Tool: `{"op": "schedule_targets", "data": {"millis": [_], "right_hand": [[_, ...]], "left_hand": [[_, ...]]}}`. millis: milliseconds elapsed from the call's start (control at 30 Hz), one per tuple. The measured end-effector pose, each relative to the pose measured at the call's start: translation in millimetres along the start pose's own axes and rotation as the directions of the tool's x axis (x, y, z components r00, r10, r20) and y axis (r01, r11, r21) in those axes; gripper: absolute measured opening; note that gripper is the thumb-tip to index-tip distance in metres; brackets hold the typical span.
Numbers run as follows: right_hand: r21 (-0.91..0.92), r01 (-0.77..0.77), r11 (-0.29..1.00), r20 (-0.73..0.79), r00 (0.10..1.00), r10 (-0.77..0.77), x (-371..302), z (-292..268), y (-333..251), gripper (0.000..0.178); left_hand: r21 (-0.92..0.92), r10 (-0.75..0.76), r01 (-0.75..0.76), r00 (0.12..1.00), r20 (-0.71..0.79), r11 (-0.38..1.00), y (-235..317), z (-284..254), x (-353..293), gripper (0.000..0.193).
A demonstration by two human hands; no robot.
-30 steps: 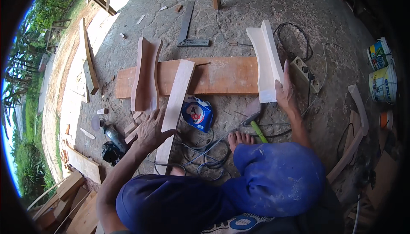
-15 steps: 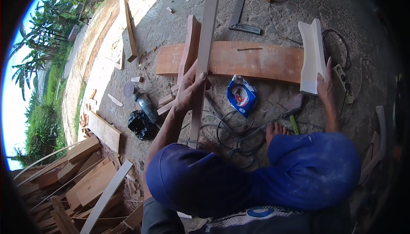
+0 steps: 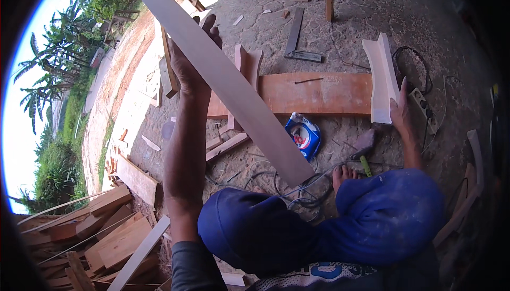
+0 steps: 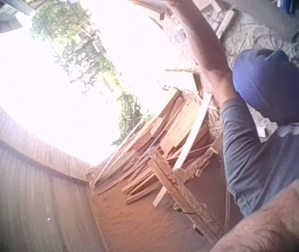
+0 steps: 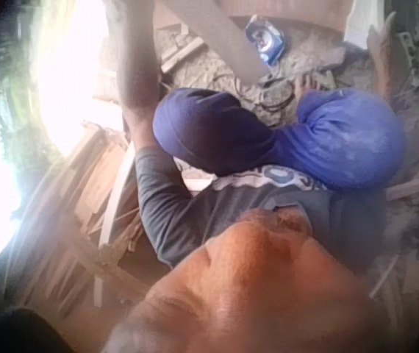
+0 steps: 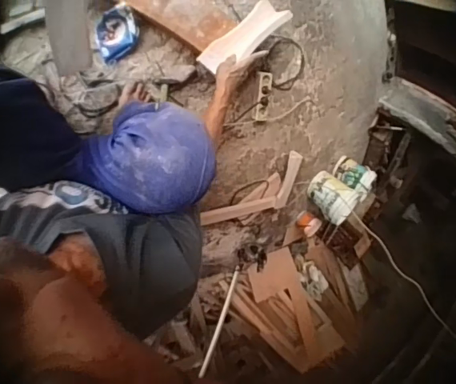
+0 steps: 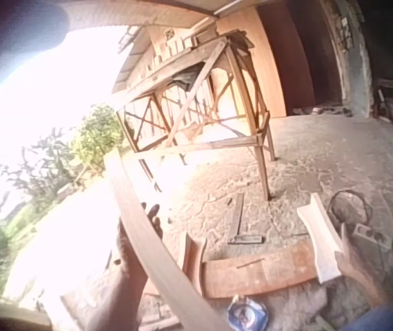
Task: The person uses a power sander to smooth a curved wooden piece, then aligns it with a straight wooden plank. They use a hammer to tap the pieces together, ensuring a tight fit, and check the alignment with a square tool.
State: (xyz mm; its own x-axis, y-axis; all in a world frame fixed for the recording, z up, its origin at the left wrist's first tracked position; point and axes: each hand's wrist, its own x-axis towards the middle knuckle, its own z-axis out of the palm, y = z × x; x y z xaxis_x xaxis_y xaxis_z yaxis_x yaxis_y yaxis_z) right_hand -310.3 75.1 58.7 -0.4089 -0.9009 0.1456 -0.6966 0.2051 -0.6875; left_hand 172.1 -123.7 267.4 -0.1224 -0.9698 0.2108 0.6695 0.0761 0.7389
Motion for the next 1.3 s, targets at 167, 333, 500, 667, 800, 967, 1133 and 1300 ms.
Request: {"op": "schedule_targets", "data": {"millis": [167, 333, 500, 667, 800, 967, 1133, 1300], "right_hand": [[0.041, -0.010, 0.999, 0.012, 1.000, 0.010, -4.4, -4.4, -8.2, 0.083], [0.067, 0.025, 0.997, -0.007, 1.000, -0.025, -4.5, -2.8, -2.6, 0.083], [0.124, 0.067, 0.990, -0.048, 0.997, -0.061, 0.1, 4.2, 15.8, 0.089], [0.128, 0.058, 0.990, -0.069, 0.996, -0.050, -0.2, 2.9, 16.7, 0.091], [0.034, 0.065, 0.997, -0.049, 0.997, -0.063, -4.4, -2.7, 10.8, 0.090], [0.032, 0.121, 0.992, -0.052, 0.991, -0.120, -2.3, 4.9, 22.3, 0.089], [0.257, 0.156, 0.954, -0.118, 0.985, -0.129, 1.0, 12.4, 43.1, 0.089], [0.265, 0.073, 0.961, -0.064, 0.996, -0.058, -9.0, 7.4, 25.8, 0.089]], "left_hand": [[-0.094, 0.015, -0.016, 1.000, -0.011, 0.995, -17.1, -12.3, -9.5, 0.053], [-0.229, 0.019, -0.003, 0.998, 0.065, 0.973, -33.1, -29.1, -9.8, 0.055], [-0.451, 0.019, 0.015, 0.997, 0.071, 0.892, -43.4, -55.3, -9.3, 0.060], [-0.013, 0.101, -0.102, 0.993, -0.059, 0.995, -47.3, -59.1, -10.0, 0.113], [0.098, 0.060, -0.035, 0.964, -0.261, 0.995, -49.2, -61.0, -10.6, 0.080], [-0.040, -0.121, 0.117, 0.856, -0.502, 0.992, -48.7, -66.6, -3.4, 0.059], [0.132, -0.003, 0.090, 0.835, -0.550, 0.987, -51.3, -23.3, 18.0, 0.057], [0.234, 0.020, 0.075, 0.925, -0.379, 0.969, -38.9, -8.1, 32.3, 0.079]]}}
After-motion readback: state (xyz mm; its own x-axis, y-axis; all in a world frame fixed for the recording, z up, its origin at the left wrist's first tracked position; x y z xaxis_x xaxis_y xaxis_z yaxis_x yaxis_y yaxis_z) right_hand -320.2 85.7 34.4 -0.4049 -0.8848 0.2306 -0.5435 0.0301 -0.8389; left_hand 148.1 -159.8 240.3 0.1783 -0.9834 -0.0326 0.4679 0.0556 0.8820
